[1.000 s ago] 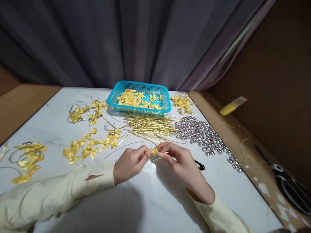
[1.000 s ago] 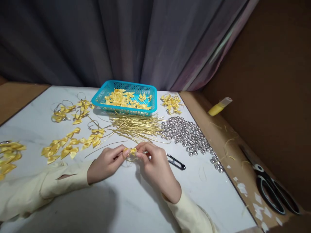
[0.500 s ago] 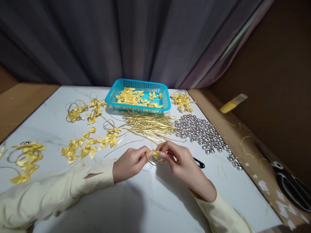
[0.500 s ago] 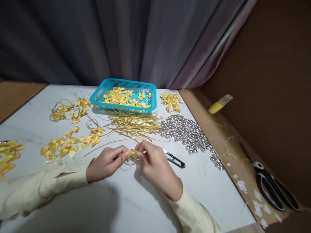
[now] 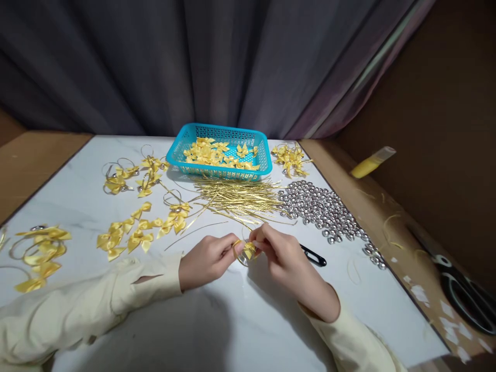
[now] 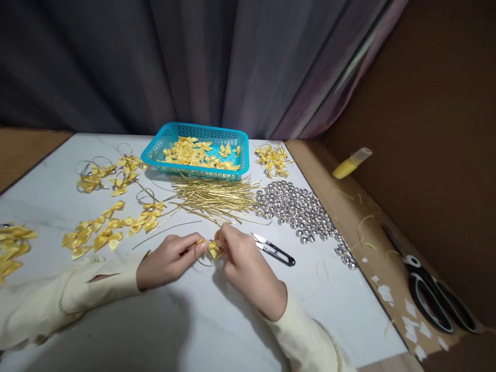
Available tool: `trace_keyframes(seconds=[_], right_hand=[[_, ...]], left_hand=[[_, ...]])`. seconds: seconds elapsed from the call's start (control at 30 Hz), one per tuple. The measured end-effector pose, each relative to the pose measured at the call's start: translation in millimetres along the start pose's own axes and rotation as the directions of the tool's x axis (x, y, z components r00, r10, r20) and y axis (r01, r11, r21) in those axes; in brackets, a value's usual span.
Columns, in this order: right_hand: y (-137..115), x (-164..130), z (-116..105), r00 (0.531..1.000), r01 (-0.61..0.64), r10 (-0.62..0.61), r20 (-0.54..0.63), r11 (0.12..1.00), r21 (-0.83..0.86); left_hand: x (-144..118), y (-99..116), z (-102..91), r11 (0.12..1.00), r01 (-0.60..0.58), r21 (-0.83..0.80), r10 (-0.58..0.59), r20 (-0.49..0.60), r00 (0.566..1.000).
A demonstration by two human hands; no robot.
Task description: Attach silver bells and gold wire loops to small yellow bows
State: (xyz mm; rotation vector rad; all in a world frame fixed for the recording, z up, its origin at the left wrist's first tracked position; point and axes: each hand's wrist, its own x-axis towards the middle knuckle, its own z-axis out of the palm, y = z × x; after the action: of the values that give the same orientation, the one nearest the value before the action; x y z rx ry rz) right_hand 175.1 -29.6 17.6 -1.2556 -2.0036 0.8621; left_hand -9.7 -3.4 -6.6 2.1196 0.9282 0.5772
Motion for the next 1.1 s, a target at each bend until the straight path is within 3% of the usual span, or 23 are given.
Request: trace_keyframes(seconds=[0.33,0.53,0.73,0.83,0.87,0.93,1.1], right_hand=[[2.9,1.8,-0.6,1.000,-0.021,0.021,0.010,0.999,-0.032],[3.9,3.5,-2.7,0.998,-0.050,0.050,0.031,0.999,-0.007],[4.6,5.4,-1.6,0.997,-0.072,0.072,0.023,0.997,0.005],[5.2,5.4,-1.3,0.996,-0.079,0.078,0.031,0.997,0.008],[5.3,5.3,-1.2,0.996,-0.078,0.078,0.035,0.997,0.007],[5.1,5.3,-0.9,0.996,-0.073,0.072,0.048,0.997,0.013],[3.0,5.8,1.7,0.995,-0.058,0.057,0.077,0.998,0.018]], left_hand=[[8.7,-1.6,-16.7,0.998,-0.051,-0.026,0.055,0.202,0.978],[19.1,-1.3,-40.1,0.997,-0.025,-0.070,0.055,0.468,0.882],[22.5,-0.9,-49.2,0.999,-0.047,0.004,0.041,0.415,0.909],[23.6,1.6,-55.3,0.995,-0.075,-0.072,0.102,0.536,0.838],[24.4,2.3,-57.9,0.990,-0.057,-0.128,0.123,0.592,0.796],[26.5,2.8,-61.9,0.977,0.027,-0.211,0.116,0.636,0.763],[27.4,1.2,-53.4,0.953,0.255,-0.165,-0.104,0.612,0.784]])
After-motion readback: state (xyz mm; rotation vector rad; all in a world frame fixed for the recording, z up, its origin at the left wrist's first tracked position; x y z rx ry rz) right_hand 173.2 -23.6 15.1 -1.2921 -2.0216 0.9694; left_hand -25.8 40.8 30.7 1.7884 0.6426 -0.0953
